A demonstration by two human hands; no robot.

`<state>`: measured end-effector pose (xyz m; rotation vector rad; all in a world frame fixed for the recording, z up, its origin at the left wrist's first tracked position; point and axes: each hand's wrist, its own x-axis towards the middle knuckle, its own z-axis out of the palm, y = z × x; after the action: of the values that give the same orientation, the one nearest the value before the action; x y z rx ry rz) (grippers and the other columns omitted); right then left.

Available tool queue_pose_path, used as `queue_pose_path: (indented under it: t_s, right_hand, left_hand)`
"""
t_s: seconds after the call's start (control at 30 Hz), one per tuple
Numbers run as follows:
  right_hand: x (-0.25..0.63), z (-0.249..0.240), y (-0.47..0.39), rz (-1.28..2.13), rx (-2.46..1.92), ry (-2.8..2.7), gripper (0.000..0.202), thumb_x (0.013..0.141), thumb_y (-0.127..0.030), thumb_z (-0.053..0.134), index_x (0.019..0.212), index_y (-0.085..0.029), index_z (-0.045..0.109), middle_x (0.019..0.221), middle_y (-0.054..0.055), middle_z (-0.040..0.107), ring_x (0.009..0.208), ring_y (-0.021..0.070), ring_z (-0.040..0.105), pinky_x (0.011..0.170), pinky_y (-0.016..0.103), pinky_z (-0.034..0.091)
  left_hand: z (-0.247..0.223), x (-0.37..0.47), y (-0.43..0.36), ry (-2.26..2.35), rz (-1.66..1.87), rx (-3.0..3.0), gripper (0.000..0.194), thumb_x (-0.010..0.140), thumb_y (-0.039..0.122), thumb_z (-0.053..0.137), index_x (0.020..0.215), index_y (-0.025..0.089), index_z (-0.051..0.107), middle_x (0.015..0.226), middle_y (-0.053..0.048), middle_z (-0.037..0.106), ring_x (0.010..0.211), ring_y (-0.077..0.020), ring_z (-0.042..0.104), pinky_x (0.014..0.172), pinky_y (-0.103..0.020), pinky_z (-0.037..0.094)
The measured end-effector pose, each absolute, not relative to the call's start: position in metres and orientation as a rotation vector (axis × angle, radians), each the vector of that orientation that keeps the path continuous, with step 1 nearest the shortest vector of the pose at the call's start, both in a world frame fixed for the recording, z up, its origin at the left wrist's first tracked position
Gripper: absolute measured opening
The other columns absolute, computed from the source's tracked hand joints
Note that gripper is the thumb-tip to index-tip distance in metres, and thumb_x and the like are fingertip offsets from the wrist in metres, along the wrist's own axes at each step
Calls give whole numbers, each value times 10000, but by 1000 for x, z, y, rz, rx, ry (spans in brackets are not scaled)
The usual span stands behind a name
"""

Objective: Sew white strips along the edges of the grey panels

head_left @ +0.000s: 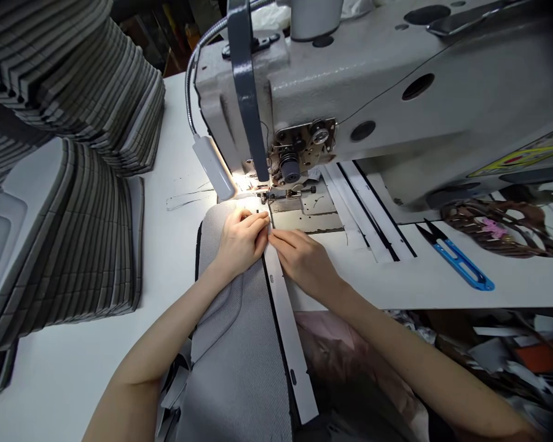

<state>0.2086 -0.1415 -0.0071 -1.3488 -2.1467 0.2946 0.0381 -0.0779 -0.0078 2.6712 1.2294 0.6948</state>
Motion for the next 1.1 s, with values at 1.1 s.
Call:
queue_pose_path:
  t_s: [1.1]
  right_hand:
    - [193, -11, -155, 1048, -1529, -1805, 660, 807, -53, 409, 1466, -20, 424, 548, -33, 527, 481, 151, 443, 503, 246, 340]
  left_hand:
    - [-1, 42, -51, 1139, 519, 2858, 230, 986, 207, 437, 915, 175, 653, 1068, -83, 719, 1015, -239, 606, 909, -414, 518]
